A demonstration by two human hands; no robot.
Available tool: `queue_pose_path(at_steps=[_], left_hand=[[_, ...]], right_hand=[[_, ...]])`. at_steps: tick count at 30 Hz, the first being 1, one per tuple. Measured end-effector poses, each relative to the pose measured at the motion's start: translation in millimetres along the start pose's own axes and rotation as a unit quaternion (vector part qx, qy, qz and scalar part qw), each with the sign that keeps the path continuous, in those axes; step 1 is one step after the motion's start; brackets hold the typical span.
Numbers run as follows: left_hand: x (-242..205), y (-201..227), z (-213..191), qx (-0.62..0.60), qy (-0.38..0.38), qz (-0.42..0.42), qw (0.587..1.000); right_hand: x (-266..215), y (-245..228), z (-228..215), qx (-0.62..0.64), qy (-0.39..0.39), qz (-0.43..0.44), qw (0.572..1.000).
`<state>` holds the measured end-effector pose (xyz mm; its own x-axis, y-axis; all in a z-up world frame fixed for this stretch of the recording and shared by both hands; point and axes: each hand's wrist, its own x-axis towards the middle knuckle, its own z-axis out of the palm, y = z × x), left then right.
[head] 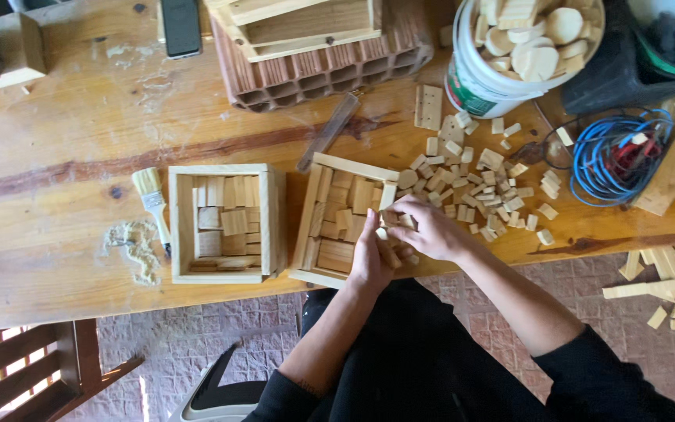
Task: The person picks up small wooden blocks from a pile on a workbench and places them into two open wooden boxes. They repeatedly transfer pieces from the table into the boxes, occasionally adjusting the arrangement inside.
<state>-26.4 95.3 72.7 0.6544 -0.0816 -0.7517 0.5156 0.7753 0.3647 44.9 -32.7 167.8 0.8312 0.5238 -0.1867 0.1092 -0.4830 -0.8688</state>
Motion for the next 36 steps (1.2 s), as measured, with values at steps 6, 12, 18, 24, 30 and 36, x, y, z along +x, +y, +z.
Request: queue_pose_path(at_steps=[6,12,18,24,30,36], left_hand=[[-35.8,102.5,-39.5,0.011,-0.036,0.015,0.999],[-81.7,254.5,-124.5,0.143,-0.009,0.075,0.987],[-58.4,336.6,-200.4,0.32,-0.045,0.039,0.946],[-53.9,364.5,-180.6,0.654,-0.052,0.072,0.751],[-40.3,350.3,-175.8,0.794,-0.092,0.081,0.596],[-42.7,346.3,-168.2,0.812,-0.129,0.098,0.561]], right_hand=[[26.2,-43.6,52.7,0.193,0.054,0.024,0.979],[86.9,-98.1,139.8,0.239,0.144,0.028,0.96],[116.3,-104.2,216.0,0.236,0.192,0.081,0.949],[113.2,-120.9,239.1,0.187,0.233,0.109,0.948],[105.6,-130.3,232.6,0.175,0.275,0.13,0.937],[100.4,-128.0,230.1,0.159,0.289,0.117,0.937]])
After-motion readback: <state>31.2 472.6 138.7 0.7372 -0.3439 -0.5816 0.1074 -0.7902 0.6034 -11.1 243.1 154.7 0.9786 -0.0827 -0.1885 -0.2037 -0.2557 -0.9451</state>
